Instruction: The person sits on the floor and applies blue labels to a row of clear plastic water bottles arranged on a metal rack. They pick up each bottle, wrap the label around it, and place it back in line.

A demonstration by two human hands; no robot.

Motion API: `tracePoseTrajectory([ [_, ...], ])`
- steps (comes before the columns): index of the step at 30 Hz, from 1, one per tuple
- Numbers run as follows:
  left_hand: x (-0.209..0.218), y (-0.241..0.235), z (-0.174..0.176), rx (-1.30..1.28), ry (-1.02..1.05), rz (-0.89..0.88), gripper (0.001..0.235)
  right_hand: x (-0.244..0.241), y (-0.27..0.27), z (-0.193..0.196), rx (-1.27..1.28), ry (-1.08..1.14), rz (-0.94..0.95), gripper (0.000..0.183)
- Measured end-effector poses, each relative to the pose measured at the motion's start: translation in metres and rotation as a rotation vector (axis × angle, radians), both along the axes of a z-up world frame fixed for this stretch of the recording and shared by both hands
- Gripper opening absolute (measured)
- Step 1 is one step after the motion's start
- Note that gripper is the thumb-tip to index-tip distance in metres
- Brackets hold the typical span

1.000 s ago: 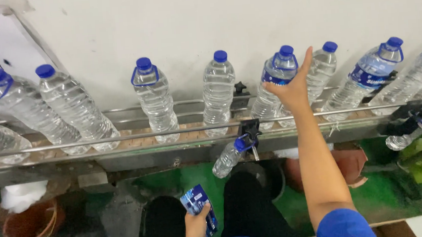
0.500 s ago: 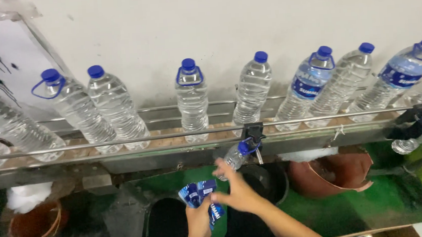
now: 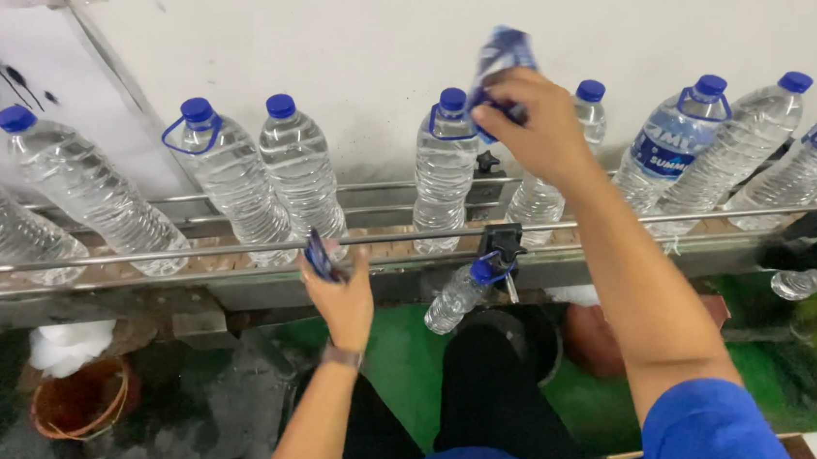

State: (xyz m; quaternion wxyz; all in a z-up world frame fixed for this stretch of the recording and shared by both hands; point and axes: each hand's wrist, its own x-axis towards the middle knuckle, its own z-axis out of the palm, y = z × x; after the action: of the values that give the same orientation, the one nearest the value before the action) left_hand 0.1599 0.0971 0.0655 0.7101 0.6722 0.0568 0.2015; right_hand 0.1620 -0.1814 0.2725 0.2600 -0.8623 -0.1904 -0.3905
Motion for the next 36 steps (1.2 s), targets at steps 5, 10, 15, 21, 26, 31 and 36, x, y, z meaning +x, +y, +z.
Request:
tracePoseTrajectory([
  [5,0.053,-0.003,0.075,0.355,-0.285,0.117,0.095,0.027,0.003,-0.006,-0.209,0.172,-0.122,0.041],
  [10,0.047,-0.015,0.029,0.586,-0.361,0.122,0.092,-0.001,-0.014,-0.023,0.039,0.245,-0.166,0.089],
  [15,-0.01,-0.023,-0.039,-0.108,-0.035,-0.158,0.024,-0.016,-0.026,-0.045,0.429,0.352,-0.22,0.133],
  [21,-0.101,-0.014,-0.045,-0.602,0.597,-0.363,0.018,-0.036,-0.024,-0.1,0.721,0.264,-0.267,0.127],
  [26,-0.12,-0.01,-0.039,-0.465,0.813,-0.288,0.035,-0.051,-0.029,-0.097,0.735,0.244,-0.3,0.128],
  [31,-0.129,-0.012,-0.037,-0.566,0.786,-0.215,0.035,-0.11,0.062,-0.171,0.377,-0.153,-0.493,0.081],
  [36,-0.133,-0.011,-0.062,-0.699,0.722,-0.299,0.028,-0.146,0.121,-0.274,0.784,1.125,0.321,0.056],
])
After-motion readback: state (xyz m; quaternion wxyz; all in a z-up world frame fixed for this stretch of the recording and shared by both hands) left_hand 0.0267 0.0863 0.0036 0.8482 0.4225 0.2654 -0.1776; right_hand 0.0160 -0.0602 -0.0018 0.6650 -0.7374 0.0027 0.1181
